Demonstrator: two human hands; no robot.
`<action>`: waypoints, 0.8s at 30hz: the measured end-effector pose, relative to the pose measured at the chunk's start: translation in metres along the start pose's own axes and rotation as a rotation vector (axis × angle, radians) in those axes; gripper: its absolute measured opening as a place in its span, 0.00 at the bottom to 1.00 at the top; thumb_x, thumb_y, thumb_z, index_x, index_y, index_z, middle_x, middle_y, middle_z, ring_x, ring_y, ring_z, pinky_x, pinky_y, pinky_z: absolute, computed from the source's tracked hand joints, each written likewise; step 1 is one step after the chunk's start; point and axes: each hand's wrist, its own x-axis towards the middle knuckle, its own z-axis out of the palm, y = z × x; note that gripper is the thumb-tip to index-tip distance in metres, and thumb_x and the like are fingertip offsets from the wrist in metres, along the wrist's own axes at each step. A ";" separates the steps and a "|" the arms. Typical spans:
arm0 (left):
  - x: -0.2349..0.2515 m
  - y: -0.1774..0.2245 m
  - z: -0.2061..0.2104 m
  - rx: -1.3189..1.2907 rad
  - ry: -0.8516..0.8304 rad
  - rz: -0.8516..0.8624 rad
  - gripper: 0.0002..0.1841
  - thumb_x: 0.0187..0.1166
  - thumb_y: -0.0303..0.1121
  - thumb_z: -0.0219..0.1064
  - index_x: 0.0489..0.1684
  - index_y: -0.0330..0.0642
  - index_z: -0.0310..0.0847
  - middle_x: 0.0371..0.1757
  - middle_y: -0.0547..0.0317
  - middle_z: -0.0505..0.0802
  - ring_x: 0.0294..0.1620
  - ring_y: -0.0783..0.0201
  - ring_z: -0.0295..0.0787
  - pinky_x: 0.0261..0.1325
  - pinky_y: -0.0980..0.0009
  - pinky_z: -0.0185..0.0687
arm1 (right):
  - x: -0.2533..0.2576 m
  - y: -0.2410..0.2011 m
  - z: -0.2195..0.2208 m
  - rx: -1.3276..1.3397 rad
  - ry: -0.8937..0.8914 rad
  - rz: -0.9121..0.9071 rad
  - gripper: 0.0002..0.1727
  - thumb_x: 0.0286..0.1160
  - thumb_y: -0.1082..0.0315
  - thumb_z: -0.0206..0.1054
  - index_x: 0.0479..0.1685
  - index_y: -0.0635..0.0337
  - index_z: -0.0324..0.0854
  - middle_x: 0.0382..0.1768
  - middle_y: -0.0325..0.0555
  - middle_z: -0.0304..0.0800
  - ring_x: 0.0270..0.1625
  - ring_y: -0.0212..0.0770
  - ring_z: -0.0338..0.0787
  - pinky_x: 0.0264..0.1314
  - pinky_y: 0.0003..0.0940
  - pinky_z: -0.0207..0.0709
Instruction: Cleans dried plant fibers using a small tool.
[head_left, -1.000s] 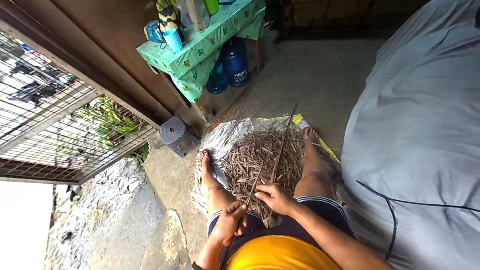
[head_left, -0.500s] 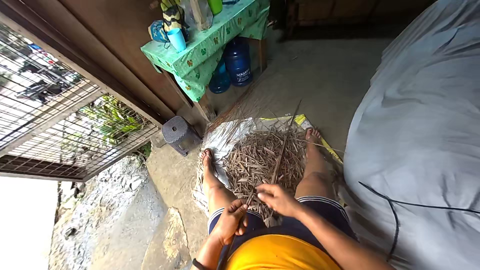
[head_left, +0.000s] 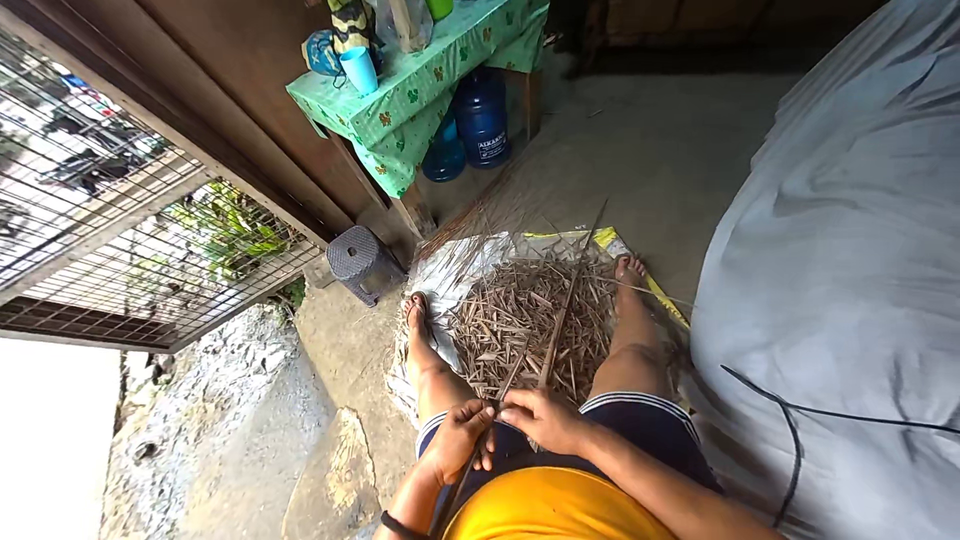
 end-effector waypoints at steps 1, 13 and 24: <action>0.002 0.002 0.002 0.009 0.008 0.003 0.13 0.94 0.31 0.47 0.44 0.38 0.78 0.18 0.62 0.85 0.11 0.73 0.78 0.16 0.80 0.76 | 0.001 0.003 0.003 -0.055 0.011 -0.039 0.20 0.87 0.55 0.59 0.46 0.63 0.88 0.34 0.51 0.90 0.37 0.44 0.89 0.47 0.47 0.81; -0.013 -0.007 -0.005 -0.016 -0.024 0.010 0.15 0.93 0.32 0.47 0.53 0.38 0.81 0.15 0.68 0.80 0.08 0.79 0.69 0.12 0.84 0.64 | 0.022 0.042 -0.072 0.104 0.617 0.283 0.23 0.92 0.61 0.53 0.75 0.65 0.77 0.39 0.51 0.87 0.33 0.38 0.83 0.42 0.38 0.80; 0.008 -0.002 -0.003 -0.340 -0.301 -0.078 0.17 0.95 0.37 0.38 0.58 0.49 0.75 0.19 0.72 0.75 0.09 0.82 0.64 0.11 0.88 0.62 | 0.002 0.006 0.000 0.207 0.188 0.027 0.17 0.87 0.62 0.56 0.56 0.64 0.86 0.34 0.43 0.87 0.30 0.29 0.80 0.39 0.29 0.77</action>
